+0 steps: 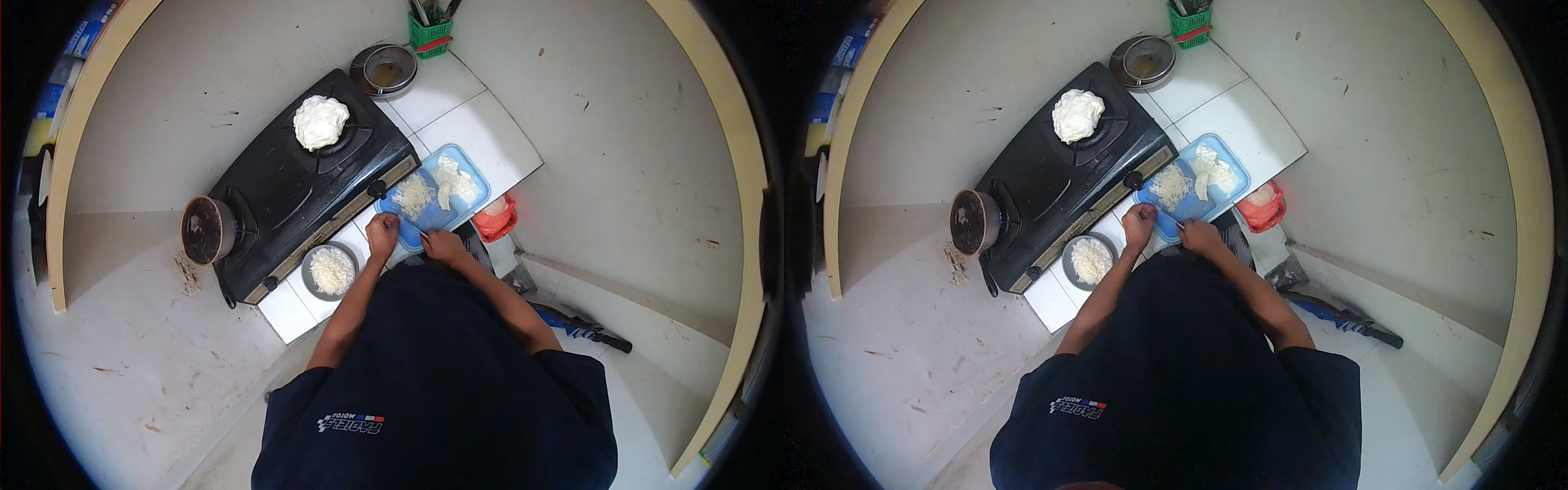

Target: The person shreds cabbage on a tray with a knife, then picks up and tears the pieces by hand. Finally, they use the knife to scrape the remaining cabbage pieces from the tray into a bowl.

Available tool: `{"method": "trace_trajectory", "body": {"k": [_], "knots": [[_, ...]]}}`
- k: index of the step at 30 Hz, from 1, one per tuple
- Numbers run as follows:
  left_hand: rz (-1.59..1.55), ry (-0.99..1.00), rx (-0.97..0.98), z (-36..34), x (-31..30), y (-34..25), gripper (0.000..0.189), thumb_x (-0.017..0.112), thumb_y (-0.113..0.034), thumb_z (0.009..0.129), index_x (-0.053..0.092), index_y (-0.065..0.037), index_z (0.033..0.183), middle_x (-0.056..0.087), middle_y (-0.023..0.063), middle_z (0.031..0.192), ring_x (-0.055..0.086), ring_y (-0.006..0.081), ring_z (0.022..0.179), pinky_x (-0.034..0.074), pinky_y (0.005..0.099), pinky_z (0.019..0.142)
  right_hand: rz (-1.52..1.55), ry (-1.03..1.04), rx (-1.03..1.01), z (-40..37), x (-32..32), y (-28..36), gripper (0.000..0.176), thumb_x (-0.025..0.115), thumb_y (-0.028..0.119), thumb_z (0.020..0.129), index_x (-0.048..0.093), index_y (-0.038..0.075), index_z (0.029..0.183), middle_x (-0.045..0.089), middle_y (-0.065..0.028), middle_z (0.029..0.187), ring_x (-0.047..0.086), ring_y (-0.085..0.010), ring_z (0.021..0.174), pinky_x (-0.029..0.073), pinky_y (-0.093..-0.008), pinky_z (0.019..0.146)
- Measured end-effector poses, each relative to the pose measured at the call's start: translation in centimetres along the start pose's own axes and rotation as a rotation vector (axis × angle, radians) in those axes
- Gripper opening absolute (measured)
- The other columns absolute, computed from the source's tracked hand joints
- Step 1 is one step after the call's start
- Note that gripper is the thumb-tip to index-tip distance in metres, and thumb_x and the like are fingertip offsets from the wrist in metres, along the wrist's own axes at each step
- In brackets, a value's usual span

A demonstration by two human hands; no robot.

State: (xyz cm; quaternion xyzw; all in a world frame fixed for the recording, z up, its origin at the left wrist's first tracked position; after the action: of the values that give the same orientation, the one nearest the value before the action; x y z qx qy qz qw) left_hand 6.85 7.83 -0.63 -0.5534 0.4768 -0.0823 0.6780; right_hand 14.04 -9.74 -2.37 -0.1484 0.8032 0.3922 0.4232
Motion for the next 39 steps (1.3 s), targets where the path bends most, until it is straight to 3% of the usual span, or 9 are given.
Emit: {"method": "trace_trajectory", "body": {"k": [9,39], "knots": [[-0.076,-0.03,-0.089,-0.5,-0.2,0.7,0.008,0.068,0.001,0.083,0.075,0.003,0.088,0.072,0.0157,0.082,0.071,0.0234,0.072,0.055,0.0332,0.071,0.015,-0.005,-0.011,-1.2,-0.7,-0.5,0.044,0.055,0.043,0.097,0.066,0.001,0.093,0.069,-0.0245,0.079,0.069,-0.0443,0.075,0.054,-0.0561,0.07],[-0.019,-0.048,-0.076,-0.2,-0.2,0.8,0.007,0.071,-0.001,0.083,0.075,0.002,0.088,0.073,0.0168,0.083,0.073,0.0242,0.074,0.056,0.0339,0.071,0.042,-0.002,-0.003,-0.4,0.0,0.4,0.046,0.055,0.044,0.097,0.066,-0.001,0.094,0.067,-0.0277,0.077,0.067,-0.0476,0.072,0.054,-0.0571,0.068]]}}
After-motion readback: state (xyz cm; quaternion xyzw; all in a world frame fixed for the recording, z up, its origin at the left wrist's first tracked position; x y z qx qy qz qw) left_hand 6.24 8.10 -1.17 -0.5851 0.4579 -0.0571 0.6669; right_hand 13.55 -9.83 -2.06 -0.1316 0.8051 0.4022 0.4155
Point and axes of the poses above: each hand's wrist, its own z-axis towards the middle knuckle, its own x-axis out of the palm, y = z × x, the point moved 8 cm from there along z, towards the middle knuckle
